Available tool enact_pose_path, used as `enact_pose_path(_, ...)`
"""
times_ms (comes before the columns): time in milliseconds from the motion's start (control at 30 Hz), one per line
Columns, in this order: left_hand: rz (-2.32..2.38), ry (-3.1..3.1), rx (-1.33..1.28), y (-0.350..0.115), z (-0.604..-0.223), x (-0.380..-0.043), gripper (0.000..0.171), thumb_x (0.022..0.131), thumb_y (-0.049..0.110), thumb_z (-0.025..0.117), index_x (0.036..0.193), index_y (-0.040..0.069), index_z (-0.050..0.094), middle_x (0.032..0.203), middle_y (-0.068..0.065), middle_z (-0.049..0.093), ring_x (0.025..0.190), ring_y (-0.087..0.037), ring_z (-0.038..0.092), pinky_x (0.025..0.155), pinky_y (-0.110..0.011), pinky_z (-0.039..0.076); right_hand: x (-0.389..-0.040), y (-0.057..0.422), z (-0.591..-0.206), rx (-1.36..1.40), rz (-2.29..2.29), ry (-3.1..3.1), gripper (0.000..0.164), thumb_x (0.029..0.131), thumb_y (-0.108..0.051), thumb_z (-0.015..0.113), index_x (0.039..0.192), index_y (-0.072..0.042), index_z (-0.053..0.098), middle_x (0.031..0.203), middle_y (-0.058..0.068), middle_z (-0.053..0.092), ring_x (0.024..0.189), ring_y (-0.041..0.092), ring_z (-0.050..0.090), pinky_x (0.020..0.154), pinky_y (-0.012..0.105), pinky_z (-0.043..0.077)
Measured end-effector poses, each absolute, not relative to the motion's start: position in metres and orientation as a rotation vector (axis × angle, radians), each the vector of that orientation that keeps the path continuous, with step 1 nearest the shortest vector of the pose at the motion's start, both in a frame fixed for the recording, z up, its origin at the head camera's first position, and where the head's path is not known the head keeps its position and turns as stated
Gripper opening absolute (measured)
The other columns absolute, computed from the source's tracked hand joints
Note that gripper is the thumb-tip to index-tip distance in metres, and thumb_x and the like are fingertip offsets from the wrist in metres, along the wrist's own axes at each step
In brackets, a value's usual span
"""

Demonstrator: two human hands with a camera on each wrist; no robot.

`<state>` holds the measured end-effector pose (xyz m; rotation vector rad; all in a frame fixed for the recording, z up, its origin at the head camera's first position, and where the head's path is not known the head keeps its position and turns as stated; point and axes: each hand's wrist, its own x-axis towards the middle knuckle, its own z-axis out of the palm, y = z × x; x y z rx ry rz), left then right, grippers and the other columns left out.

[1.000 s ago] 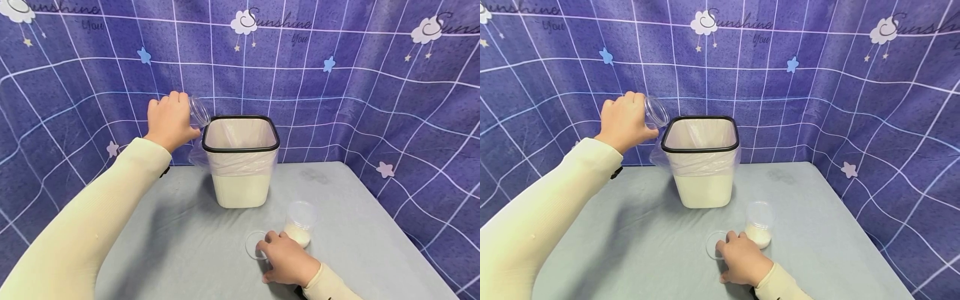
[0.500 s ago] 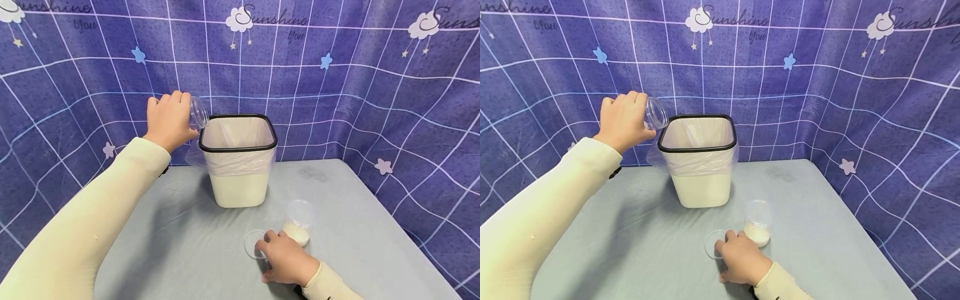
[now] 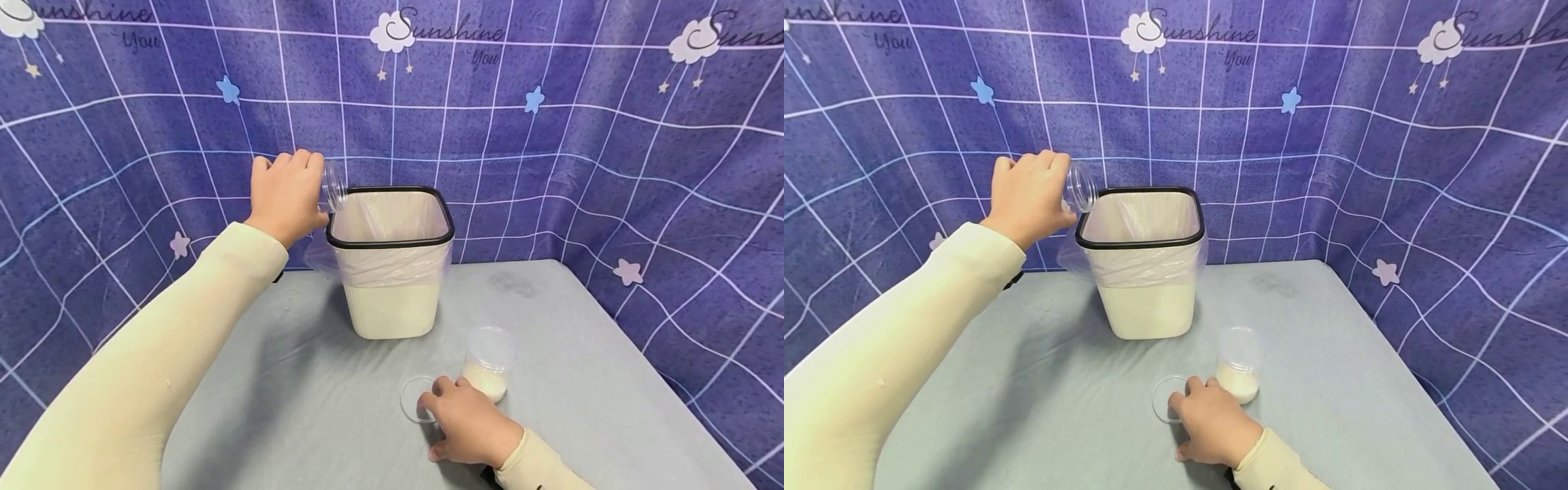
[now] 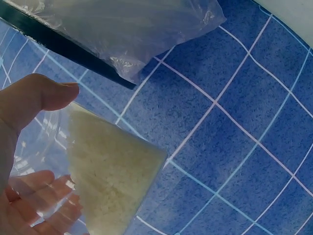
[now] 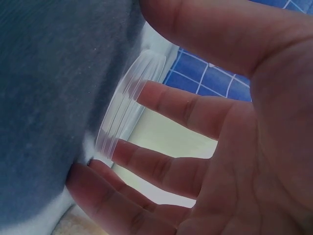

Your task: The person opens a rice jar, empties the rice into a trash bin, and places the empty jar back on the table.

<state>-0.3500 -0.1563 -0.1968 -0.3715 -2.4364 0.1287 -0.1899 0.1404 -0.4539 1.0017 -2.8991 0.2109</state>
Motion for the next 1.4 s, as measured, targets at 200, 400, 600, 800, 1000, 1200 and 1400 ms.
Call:
enact_pose_path(200,0.167,-2.423,-0.395,-0.153,-0.198,-0.348,0.069,0.063,0.030,0.092,0.115,0.004,0.055,0.115,-0.014,0.062,0.103,-0.039,0.056,0.087,-0.058,0.036,-0.190,0.140,-0.455,1.002,0.222,-2.902,0.064,0.060,-0.047,0.097,0.114,-0.025,0.071,0.110,0.005,0.064,0.079,0.021,0.051,0.065,0.033,0.047)
enact_pose_path(400,0.182,-2.403,-0.417,-0.149,-0.200,-0.348,0.065,0.063,0.029,0.089,0.112,0.005,0.054,0.113,-0.013,0.062,0.102,-0.039,0.056,0.087,-0.056,0.036,-0.190,0.141,-0.454,0.999,0.228,-2.910,0.064,0.060,-0.047,0.097,0.115,-0.025,0.071,0.110,0.005,0.064,0.079,0.021,0.051,0.065,0.033,0.047)
enact_pose_path(600,0.191,-2.389,-0.445,-0.147,-0.203,-0.350,0.059,0.065,0.021,0.086,0.113,0.005,0.055,0.111,-0.013,0.062,0.101,-0.038,0.056,0.087,-0.056,0.035,-0.190,0.141,-0.454,1.002,0.221,-2.907,0.064,0.060,-0.047,0.097,0.115,-0.025,0.072,0.109,0.005,0.064,0.079,0.021,0.051,0.066,0.033,0.047)
enact_pose_path(800,0.197,-2.340,-0.462,-0.146,-0.202,-0.351,0.054,0.064,0.016,0.083,0.108,0.005,0.055,0.107,-0.013,0.061,0.098,-0.039,0.057,0.086,-0.055,0.036,-0.190,0.142,-0.454,1.000,0.221,-2.907,0.063,0.060,-0.047,0.097,0.115,-0.025,0.072,0.109,0.004,0.064,0.079,0.021,0.051,0.065,0.033,0.047)
enact_pose_path(1000,0.216,-2.316,-0.474,-0.145,-0.200,-0.352,0.052,0.063,0.014,0.082,0.106,0.005,0.054,0.103,-0.012,0.059,0.098,-0.038,0.056,0.085,-0.055,0.036,-0.190,0.143,-0.455,1.006,0.220,-2.897,0.064,0.060,-0.047,0.097,0.115,-0.025,0.072,0.108,0.005,0.064,0.078,0.021,0.051,0.064,0.033,0.046)
enact_pose_path(1200,0.250,-2.314,-0.491,-0.142,-0.199,-0.352,0.052,0.064,0.014,0.083,0.106,0.005,0.054,0.102,-0.012,0.058,0.099,-0.038,0.056,0.084,-0.055,0.036,-0.191,0.142,-0.457,1.003,0.202,-2.889,0.065,0.059,-0.049,0.097,0.115,-0.025,0.072,0.109,0.005,0.064,0.079,0.021,0.051,0.065,0.033,0.047)
enact_pose_path(1400,0.246,-2.328,-0.492,-0.141,-0.201,-0.353,0.057,0.061,0.015,0.085,0.108,0.004,0.055,0.104,-0.013,0.059,0.100,-0.038,0.057,0.085,-0.055,0.036,-0.191,0.142,-0.457,1.001,0.199,-2.894,0.065,0.059,-0.049,0.097,0.115,-0.026,0.072,0.109,0.005,0.064,0.079,0.021,0.051,0.065,0.033,0.046)
